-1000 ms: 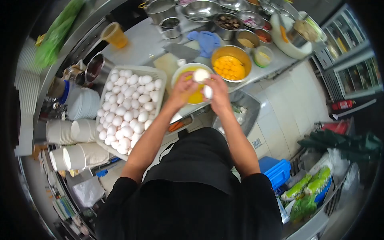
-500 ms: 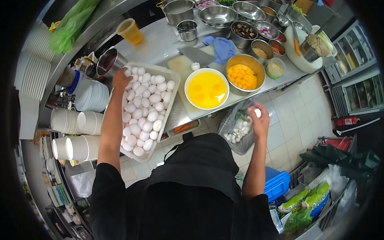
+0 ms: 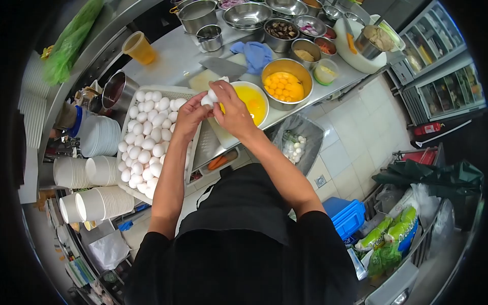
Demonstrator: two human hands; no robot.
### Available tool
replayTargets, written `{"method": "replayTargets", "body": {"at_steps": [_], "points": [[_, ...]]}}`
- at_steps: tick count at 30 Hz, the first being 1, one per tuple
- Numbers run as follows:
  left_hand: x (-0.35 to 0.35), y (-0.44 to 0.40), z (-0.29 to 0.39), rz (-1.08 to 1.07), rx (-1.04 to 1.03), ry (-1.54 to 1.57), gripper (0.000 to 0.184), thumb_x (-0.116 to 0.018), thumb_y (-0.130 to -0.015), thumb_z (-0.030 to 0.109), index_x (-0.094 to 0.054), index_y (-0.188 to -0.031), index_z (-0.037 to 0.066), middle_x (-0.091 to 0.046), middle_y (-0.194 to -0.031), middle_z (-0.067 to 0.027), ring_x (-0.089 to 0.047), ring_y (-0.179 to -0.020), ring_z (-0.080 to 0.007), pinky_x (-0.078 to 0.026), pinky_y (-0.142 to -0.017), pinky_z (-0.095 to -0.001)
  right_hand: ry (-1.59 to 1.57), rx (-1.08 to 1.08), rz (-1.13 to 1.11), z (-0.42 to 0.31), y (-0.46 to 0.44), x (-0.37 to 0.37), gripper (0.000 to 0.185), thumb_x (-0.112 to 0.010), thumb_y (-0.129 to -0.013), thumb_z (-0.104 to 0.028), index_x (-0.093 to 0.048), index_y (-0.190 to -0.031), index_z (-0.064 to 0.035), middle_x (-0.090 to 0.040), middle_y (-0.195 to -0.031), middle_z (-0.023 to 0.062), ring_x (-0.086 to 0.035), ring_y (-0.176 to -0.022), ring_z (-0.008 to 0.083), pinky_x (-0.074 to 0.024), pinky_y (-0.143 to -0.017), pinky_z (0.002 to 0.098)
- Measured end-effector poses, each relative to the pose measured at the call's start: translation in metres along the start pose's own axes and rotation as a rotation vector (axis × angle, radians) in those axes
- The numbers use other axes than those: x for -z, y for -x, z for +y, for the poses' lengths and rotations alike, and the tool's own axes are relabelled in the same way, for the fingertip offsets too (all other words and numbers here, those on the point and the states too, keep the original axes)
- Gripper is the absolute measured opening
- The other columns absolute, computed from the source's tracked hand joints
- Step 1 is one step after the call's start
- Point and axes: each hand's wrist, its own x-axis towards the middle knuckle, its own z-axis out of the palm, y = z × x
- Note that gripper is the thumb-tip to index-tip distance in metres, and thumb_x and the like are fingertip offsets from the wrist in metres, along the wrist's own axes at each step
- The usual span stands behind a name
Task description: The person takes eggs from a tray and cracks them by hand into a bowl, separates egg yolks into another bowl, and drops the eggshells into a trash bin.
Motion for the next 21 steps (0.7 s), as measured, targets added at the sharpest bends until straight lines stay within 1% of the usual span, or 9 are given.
{"method": "replayTargets", "body": {"at_steps": [4, 6, 7, 8, 10, 11, 16, 18, 21], "points": [[0.0, 0.0, -0.003, 0.058, 0.058, -0.008, 0.05, -0.063, -0.088, 0.003, -0.047, -0.135, -0.002, -0.065, -0.107, -0.0102, -0.065, -0.092, -0.0187, -0.055, -0.083, -0.033, -0.033, -0.051, 0.077, 0.001, 0.004, 0.002, 0.046, -0.064, -0.076, 0.006, -0.056, -0.121, 0.0006, -0.059, -0.122, 0.0169, -0.059, -0.115, 0.029, -0.0483, -0.095, 0.0368], [-0.001, 0.0, -0.006, 0.03, 0.067, 0.01, 0.05, -0.063, -0.088, 0.003, -0.047, -0.135, 0.0, -0.065, -0.108, -0.009, -0.065, -0.093, -0.0175, -0.054, -0.082, -0.0322, -0.613, -0.435, 0.196, 0.005, 0.008, 0.007, 0.045, -0.066, -0.077, 0.002, -0.055, -0.121, 0.0022, -0.059, -0.116, 0.0161, -0.061, -0.109, 0.0243, -0.0493, -0.093, 0.0352], [-0.003, -0.002, -0.008, 0.01, 0.068, 0.02, 0.05, -0.064, -0.087, 0.004, -0.047, -0.135, 0.001, -0.065, -0.109, -0.0082, -0.064, -0.093, -0.0165, -0.053, -0.08, -0.0309, -0.55, -0.445, 0.222, 0.017, 0.007, 0.008, 0.041, -0.069, -0.08, -0.005, -0.055, -0.118, 0.0042, -0.062, -0.105, 0.0135, -0.065, -0.092, 0.0174, -0.0537, -0.075, 0.0292], [-0.005, -0.005, -0.01, -0.012, 0.069, 0.028, 0.051, -0.064, -0.087, 0.005, -0.047, -0.135, 0.002, -0.066, -0.11, -0.0075, -0.064, -0.093, -0.0156, -0.052, -0.078, -0.0297, -0.546, -0.443, 0.23, 0.025, 0.006, 0.014, 0.041, -0.069, -0.08, -0.005, -0.055, -0.118, 0.0042, -0.062, -0.105, 0.0135, -0.065, -0.092, 0.0174, -0.0537, -0.075, 0.0292], [-0.008, -0.01, -0.016, -0.06, 0.068, 0.032, 0.051, -0.065, -0.087, 0.006, -0.047, -0.135, 0.004, -0.066, -0.11, -0.0063, -0.063, -0.094, -0.0138, -0.05, -0.076, -0.0274, -0.731, -0.979, -0.17, 0.031, 0.003, 0.027, 0.042, -0.071, -0.082, -0.013, -0.056, -0.118, 0.0035, -0.065, -0.089, 0.0102, -0.064, -0.068, 0.0146, -0.0499, -0.054, 0.0248], [-0.01, -0.012, -0.019, -0.097, 0.05, 0.013, 0.051, -0.066, -0.087, 0.007, -0.047, -0.135, 0.004, -0.066, -0.111, -0.0063, -0.063, -0.095, -0.0134, -0.05, -0.077, -0.0271, -0.721, -1.013, -0.195, 0.032, 0.005, 0.025, 0.041, -0.073, -0.082, -0.019, -0.06, -0.114, 0.0031, -0.065, -0.08, 0.0077, -0.06, -0.056, 0.0113, -0.0433, -0.042, 0.0245], [-0.025, -0.021, -0.02, -0.081, 0.074, -0.087, 0.049, -0.072, -0.086, 0.012, -0.053, -0.131, 0.004, -0.067, -0.11, -0.0059, -0.063, -0.096, -0.0131, -0.05, -0.075, -0.0261, -0.63, -0.968, -0.175, 0.05, 0.015, 0.023, 0.036, -0.073, -0.08, -0.017, -0.064, -0.107, 0.0049, -0.067, -0.08, 0.0095, -0.06, -0.053, 0.0112, -0.0445, -0.04, 0.0247], [-0.029, -0.026, -0.019, 0.043, 0.141, -0.391, 0.045, -0.076, -0.083, 0.016, -0.06, -0.122, 0.001, -0.069, -0.104, -0.0075, -0.066, -0.089, -0.0137, -0.053, -0.069, -0.0253, -0.511, -0.977, -0.225, 0.057, 0.018, 0.022, 0.037, -0.073, -0.078, -0.017, -0.065, -0.106, 0.0058, -0.067, -0.073, 0.0091, -0.06, -0.053, 0.0113, -0.0454, -0.041, 0.0248], [-0.025, -0.037, -0.029, 0.045, 0.165, -0.4, 0.043, -0.08, -0.077, 0.015, -0.066, -0.113, -0.002, -0.07, -0.097, -0.0107, -0.067, -0.074, -0.0143, -0.055, -0.061, -0.0255, -0.397, -0.964, -0.245, 0.068, 0.023, 0.019, 0.037, -0.075, -0.075, -0.021, -0.069, -0.102, 0.0038, -0.066, -0.07, 0.0086, -0.062, -0.053, 0.0105, -0.0466, -0.041, 0.0254]]}}
